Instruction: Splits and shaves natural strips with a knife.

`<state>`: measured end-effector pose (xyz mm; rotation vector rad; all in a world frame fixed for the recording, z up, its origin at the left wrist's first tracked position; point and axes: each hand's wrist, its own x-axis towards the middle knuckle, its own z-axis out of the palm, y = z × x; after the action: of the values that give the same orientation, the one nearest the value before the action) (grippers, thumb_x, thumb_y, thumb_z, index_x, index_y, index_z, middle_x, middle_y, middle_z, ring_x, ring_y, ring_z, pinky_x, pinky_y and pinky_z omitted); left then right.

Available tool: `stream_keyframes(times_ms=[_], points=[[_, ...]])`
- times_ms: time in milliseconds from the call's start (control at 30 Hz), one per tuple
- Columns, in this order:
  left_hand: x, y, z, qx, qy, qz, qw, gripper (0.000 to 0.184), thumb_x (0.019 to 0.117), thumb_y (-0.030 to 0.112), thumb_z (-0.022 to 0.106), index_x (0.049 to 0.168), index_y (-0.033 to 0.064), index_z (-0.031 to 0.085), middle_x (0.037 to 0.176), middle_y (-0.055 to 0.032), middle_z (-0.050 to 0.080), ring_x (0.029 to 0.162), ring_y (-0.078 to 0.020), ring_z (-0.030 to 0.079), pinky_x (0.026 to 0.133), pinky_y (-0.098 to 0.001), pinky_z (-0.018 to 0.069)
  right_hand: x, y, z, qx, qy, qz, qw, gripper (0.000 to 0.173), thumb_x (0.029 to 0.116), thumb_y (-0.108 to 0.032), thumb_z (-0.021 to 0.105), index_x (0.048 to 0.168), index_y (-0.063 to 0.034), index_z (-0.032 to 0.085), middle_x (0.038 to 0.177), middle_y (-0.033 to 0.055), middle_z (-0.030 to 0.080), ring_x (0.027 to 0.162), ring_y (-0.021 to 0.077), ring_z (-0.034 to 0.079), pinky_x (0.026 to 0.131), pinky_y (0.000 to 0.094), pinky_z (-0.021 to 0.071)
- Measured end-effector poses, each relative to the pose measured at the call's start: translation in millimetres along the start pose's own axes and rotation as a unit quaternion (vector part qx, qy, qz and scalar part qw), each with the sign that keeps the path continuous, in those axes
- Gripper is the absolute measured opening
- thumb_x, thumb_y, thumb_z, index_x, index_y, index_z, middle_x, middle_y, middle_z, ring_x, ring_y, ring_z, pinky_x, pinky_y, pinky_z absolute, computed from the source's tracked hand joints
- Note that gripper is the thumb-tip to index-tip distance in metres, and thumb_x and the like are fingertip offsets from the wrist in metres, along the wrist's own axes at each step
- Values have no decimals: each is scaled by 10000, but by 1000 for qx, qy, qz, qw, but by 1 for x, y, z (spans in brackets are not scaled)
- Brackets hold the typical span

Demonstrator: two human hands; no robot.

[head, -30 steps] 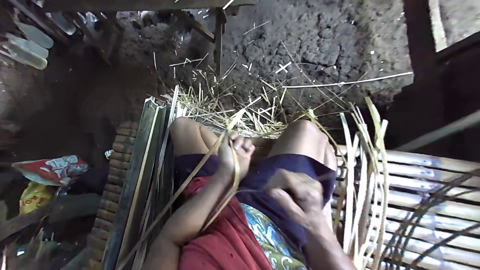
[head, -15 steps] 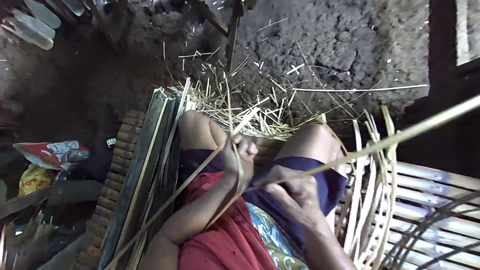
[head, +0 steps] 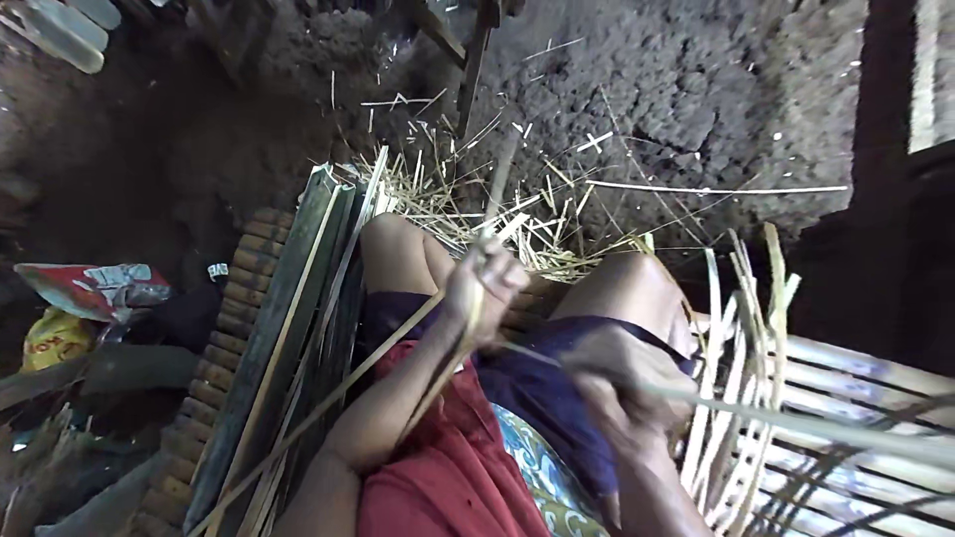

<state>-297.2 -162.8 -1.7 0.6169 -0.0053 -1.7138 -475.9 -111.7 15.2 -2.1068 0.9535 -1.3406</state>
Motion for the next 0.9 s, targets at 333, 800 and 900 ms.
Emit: stream_keyframes(times_ms=[333,800,900], points=[[-43,-10,-1,103,-108,-124,981,503,1118,327,188,778,202,537,619,81,551,625,-54,582,658,-227,498,21,21,-26,-44,134,163,977,173,1048,-416,535,965,-306,639,774,-219,653,672,-71,629,605,170,547],[-45,-6,-13,140,-85,-64,984,548,1077,548,262,730,248,562,617,111,568,635,-32,596,671,-225,514,-1,15,-12,-48,50,142,987,379,1023,-477,583,895,-129,657,721,-65,633,668,-19,596,644,223,509],[-50,-10,-3,79,-62,-80,992,535,1110,415,273,661,239,504,542,116,488,512,-7,502,572,-173,457,5,6,6,11,-32,112,993,349,1027,-475,572,947,-147,659,798,-87,652,736,-57,610,681,154,526]])
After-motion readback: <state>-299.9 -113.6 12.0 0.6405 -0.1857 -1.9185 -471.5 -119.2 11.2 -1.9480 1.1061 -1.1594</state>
